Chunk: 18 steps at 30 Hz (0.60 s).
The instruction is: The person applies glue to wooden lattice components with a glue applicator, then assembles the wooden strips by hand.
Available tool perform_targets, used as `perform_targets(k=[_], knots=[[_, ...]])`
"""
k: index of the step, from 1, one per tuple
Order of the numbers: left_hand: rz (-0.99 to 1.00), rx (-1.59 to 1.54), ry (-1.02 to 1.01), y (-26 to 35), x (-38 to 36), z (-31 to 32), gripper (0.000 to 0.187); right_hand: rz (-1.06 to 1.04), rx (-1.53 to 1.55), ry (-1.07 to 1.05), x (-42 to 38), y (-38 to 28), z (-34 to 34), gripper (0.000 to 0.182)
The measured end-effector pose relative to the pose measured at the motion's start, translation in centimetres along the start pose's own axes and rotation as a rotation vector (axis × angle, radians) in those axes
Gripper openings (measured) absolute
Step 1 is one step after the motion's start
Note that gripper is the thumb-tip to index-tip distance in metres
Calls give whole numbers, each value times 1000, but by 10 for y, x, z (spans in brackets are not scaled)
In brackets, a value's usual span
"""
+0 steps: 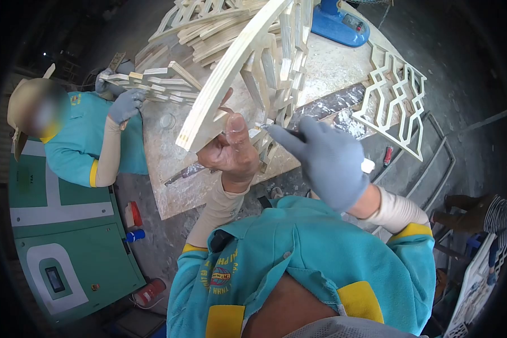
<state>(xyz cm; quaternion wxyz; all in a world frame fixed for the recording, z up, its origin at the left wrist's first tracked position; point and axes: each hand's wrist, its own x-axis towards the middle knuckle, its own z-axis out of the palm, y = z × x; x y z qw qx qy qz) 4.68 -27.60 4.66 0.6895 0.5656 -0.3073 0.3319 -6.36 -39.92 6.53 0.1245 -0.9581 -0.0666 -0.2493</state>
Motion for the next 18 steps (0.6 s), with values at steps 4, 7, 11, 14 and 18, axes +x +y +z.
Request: perform_targets(k=[4, 7, 11, 14, 18], knots=[[-2, 41, -12, 4, -3, -1, 43, -21, -170, -10, -7, -8, 6, 55], [1, 34, -9, 3, -3, -2, 39, 46, -185, -136, -13, -7, -14, 56], [23, 27, 7, -4, -4, -3, 35, 55, -162, -92, -11, -8, -14, 56], [110, 93, -3, -16, -14, -7, 32, -38, -189, -3, -10, -4, 8, 46], [30, 52, 11, -8, -6, -6, 34, 33, -101, -193, -13, 2, -18, 44]])
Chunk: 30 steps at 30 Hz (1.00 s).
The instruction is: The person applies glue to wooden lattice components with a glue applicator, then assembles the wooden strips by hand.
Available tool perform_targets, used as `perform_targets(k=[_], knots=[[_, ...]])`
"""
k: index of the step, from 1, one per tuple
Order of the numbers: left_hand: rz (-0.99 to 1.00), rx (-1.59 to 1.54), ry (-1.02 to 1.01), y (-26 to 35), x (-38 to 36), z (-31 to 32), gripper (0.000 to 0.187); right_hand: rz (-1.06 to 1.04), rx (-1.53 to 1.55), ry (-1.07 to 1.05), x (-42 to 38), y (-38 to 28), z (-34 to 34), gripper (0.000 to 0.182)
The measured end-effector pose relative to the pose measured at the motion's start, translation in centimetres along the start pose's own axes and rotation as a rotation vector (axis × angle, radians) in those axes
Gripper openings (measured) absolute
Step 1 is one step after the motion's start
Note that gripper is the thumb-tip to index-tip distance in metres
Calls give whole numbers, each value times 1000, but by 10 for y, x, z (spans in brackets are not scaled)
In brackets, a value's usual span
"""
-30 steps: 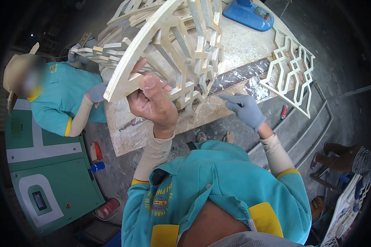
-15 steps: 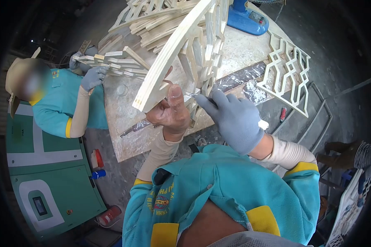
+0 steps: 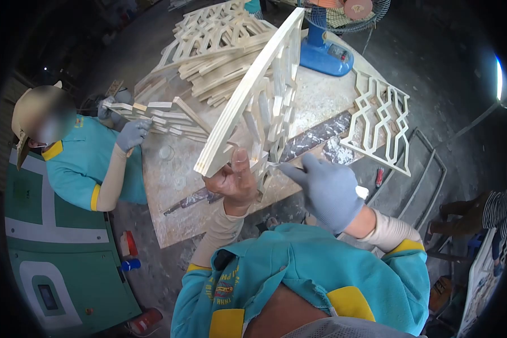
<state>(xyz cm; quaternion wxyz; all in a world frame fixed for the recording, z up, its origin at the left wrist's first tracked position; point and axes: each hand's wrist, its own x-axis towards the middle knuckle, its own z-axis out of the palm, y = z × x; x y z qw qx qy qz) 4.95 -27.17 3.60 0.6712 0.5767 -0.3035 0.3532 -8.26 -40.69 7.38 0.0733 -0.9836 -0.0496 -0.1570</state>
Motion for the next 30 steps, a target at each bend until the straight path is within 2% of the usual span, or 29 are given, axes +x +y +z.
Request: perform_targets(k=[1, 3, 4, 7, 8, 10, 13, 17, 19, 23, 25, 26, 28, 29, 30], knots=[[8, -6, 5, -2, 1, -2, 34, -2, -8, 8, -3, 6, 2, 44], [-86, -62, 2, -4, 4, -8, 23, 157, 260, 50, -8, 18, 16, 43], [-128, -60, -36, -3, 4, -12, 24, 183, 354, 70, -10, 21, 19, 34], [-76, -114, -7, -8, 7, -8, 27, 231, 513, 141, -15, 27, 34, 29], [-69, -115, -2, -7, 7, -8, 27, 224, 510, 144, -17, 29, 38, 29], [-125, -155, -60, -4, 8, -10, 28, 360, 613, 177, -22, 32, 48, 25], [-65, -143, -70, -5, 13, -3, 38, 374, 649, 208, -38, 48, 78, 25], [-115, -122, -103, 0, 12, -5, 37, 422, 674, 163, -53, 52, 102, 25], [-96, -121, -110, 6, 17, -3, 41, 518, 760, 158, -56, 49, 106, 27], [-4, -78, -110, 3, 30, -11, 46, 541, 778, 141, -62, 49, 107, 27], [-123, -161, -9, 24, 45, -13, 40, 654, 891, 285, -66, 55, 117, 23], [-146, -134, 6, 29, 50, -14, 46, 651, 891, 285, -66, 62, 123, 23], [-175, -168, 44, 35, 57, -17, 49, 1040, 1192, 193, -68, 73, 134, 25], [-203, -206, 83, 35, 60, -18, 52, 1037, 1191, 191, -67, 77, 136, 25], [-197, -200, 69, 34, 64, -17, 56, 1108, 1319, 194, -65, 79, 137, 30]])
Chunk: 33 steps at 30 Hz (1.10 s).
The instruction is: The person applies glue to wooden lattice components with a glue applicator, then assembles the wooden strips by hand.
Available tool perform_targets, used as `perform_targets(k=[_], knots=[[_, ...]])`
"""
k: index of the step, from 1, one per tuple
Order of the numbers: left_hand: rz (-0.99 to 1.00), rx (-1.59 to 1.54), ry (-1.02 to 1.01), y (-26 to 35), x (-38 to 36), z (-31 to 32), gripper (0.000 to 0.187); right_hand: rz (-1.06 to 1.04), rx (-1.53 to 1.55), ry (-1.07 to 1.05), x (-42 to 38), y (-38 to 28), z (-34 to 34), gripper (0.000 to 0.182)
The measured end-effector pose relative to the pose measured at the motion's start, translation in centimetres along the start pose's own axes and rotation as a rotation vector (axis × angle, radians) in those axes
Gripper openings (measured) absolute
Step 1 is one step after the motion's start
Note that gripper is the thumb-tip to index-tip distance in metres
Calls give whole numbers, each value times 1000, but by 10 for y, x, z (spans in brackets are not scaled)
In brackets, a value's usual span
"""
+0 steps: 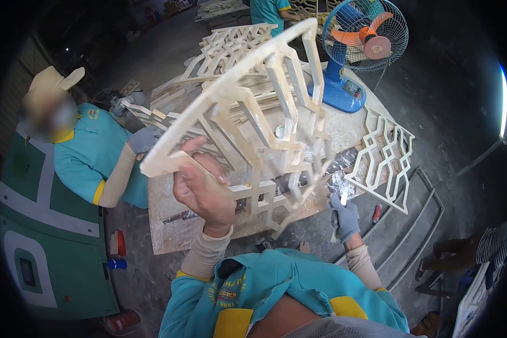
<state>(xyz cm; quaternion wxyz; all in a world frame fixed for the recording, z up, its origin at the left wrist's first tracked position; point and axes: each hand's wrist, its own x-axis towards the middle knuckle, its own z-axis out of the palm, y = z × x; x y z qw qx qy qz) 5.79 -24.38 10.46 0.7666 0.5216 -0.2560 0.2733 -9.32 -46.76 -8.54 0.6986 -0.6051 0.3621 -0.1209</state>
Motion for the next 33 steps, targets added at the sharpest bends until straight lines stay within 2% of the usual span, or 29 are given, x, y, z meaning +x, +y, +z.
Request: perform_targets(k=[1, 2, 3, 4, 5, 7, 8, 10, 11, 13, 14, 15, 16, 17, 18, 19, 20, 21, 22, 23, 24, 25, 27, 29, 31, 33], knots=[[0, 1, 3, 2, 2, 2, 56, 89, 116, -11, 2, 1, -1, 35], [-87, -67, 57, 4, 4, 4, 54, 86, 112, -16, 10, 10, -6, 35], [-171, -135, 112, 5, 7, 6, 53, 115, 307, -158, 23, 23, -16, 35], [-166, -134, 117, 4, 10, 7, 53, 148, 501, -300, 29, 25, -22, 37], [-194, -165, 139, 2, 12, 7, 53, 149, 499, -304, 31, 25, -29, 37], [-219, -200, 164, -4, 14, 6, 53, 109, 772, -318, 25, 1, -38, 29], [-288, -199, 198, -8, 13, 5, 53, 94, 762, -88, 26, -12, -40, 26], [-354, -197, 235, -18, 7, 3, 53, -78, 739, -280, 26, -26, -82, 21], [-413, -222, 222, -25, 0, 3, 53, -77, 680, -48, 17, -49, -87, 19], [-471, -250, 209, -37, -15, 4, 53, -240, 642, 182, 1, -99, -87, 21], [-598, -251, 176, -40, -23, 5, 51, -303, 652, 332, -20, -132, -75, 22], [-723, -252, 143, -45, -31, 4, 49, -306, 634, 250, -25, -135, -99, 25], [-720, -253, 147, -51, -41, 1, 49, -378, 608, -86, -16, -124, -137, 26], [-840, -287, 128, -58, -52, -4, 47, -443, 602, -420, -27, -141, -142, 30], [-961, -320, 108, -65, -62, -9, 46, -438, 627, -392, -34, -146, -144, 33], [-960, -319, 108, -72, -71, -15, 46, -433, 650, -362, -42, -152, -145, 36], [-1123, -310, 133, -79, -81, -21, 45, -414, 650, -172, -54, -157, -139, 46], [-1284, -299, 159, -86, -91, -28, 45, -414, 650, -173, -56, -153, -135, 46], [-1284, -300, 161, -95, -101, -36, 45, -615, 429, -101, -56, -147, -131, 46], [-1370, -320, 108, -105, -111, -45, 48, -808, 203, -28, -55, -141, -124, 46], [-1455, -341, 54, -115, -121, -55, 51, -1035, -32, 177, -51, -138, -103, 45], [-1453, -343, 54, -127, -131, -64, 51, -750, 305, -13, -57, -144, -100, 42], [-1591, -345, 84, -146, -150, -81, 55, -474, 716, -356, -60, -173, -66, 39], [-1612, -390, 11, -151, -163, -99, 57, -408, 742, -276, -62, -180, -37, 36], [-1635, -433, -60, -150, -159, -117, 59, -382, 744, -350, -60, -182, -18, 37], [-1629, 85, -545, -147, -146, -143, 57, -334, 740, -414, -55, -179, -2, 38]])
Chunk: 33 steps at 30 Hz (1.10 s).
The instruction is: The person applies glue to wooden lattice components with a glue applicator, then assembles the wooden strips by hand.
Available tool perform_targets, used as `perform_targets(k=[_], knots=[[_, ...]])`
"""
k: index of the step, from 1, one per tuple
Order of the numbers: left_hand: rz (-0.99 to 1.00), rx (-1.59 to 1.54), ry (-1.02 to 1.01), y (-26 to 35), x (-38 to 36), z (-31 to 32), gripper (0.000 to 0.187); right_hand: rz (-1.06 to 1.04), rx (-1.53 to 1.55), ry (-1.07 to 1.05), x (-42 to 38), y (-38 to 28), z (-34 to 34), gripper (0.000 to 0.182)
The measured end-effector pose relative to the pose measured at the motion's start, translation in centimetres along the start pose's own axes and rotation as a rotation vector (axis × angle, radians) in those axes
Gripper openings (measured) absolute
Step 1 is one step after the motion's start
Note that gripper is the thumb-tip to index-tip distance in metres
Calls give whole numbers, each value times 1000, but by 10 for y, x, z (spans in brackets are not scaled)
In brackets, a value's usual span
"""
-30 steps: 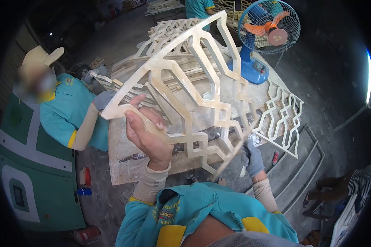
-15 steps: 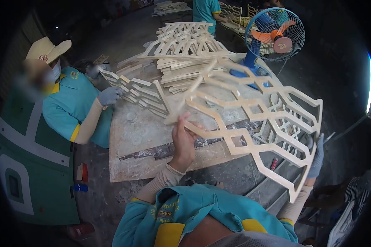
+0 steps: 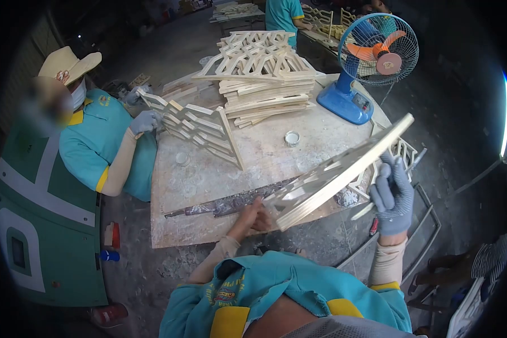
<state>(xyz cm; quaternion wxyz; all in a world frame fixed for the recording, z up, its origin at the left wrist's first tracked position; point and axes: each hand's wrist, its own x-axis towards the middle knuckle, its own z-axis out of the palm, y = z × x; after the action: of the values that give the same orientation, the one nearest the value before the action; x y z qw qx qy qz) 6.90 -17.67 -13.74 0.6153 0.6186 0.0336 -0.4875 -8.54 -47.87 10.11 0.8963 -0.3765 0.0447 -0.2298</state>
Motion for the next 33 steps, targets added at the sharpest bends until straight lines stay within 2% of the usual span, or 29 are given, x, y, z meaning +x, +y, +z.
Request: perform_targets(k=[1, 3, 5, 6, 8, 12, 14, 15, 16, 18, 19, 21, 22, 24, 26, 28, 30, 32, 33], knots=[[3, 0, 1, 4, -7, -9, 57, 45, 11, 47, 2, 7, 10, 39], [288, 357, 391, 17, -28, -18, 59, -13, 11, 42, 6, 17, 22, 46], [700, 70, 195, 52, -73, 3, 61, -15, 10, 9, 12, 21, 28, 47], [699, 72, 199, 72, -97, 17, 61, -22, -46, -28, 13, 22, 35, 47], [1240, 454, 142, 102, -123, 50, 65, -22, -104, -61, 16, 24, 46, 47], [1263, 677, 229, 113, -106, 68, 57, 1, -246, -96, 30, 26, 44, 47], [1221, 277, 97, 128, -92, 77, 44, 13, -410, -109, 37, 27, 37, 52], [1305, 262, 151, 136, -88, 83, 30, 35, -422, -89, 40, 27, 32, 49], [1305, 263, 149, 136, -88, 87, 30, 34, -421, -87, 40, 23, 30, 49], [1286, 59, 243, 135, -87, 93, 44, 103, -437, -135, 41, 15, 25, 46], [1318, 117, 352, 141, -90, 92, 44, 102, -436, -132, 44, 11, 15, 46], [1332, 4, 409, 144, -92, 77, 40, 152, -533, -98, 49, 2, -14, 44], [1317, -47, 432, 146, -100, 73, 37, 174, -696, -35, 53, -5, -22, 42], [1370, -142, 484, 145, -109, 58, 36, 222, -1090, -40, 75, -4, -74, 39], [1334, -158, 485, 138, -124, 42, 35, 132, -1473, 11, 93, 18, -135, 39], [1337, -179, 483, 135, -132, 32, 35, 311, -1616, 19, 112, 34, -157, 39], [1332, -264, 533, 127, -142, 26, 42, 31, -1900, -139, 137, 62, -189, 32], [1357, -302, 521, 121, -151, 22, 47, 210, -1800, -182, 154, 68, -155, 23], [1391, -345, 523, 119, -155, 19, 52, 173, -1847, -237, 170, 82, -159, 21]])
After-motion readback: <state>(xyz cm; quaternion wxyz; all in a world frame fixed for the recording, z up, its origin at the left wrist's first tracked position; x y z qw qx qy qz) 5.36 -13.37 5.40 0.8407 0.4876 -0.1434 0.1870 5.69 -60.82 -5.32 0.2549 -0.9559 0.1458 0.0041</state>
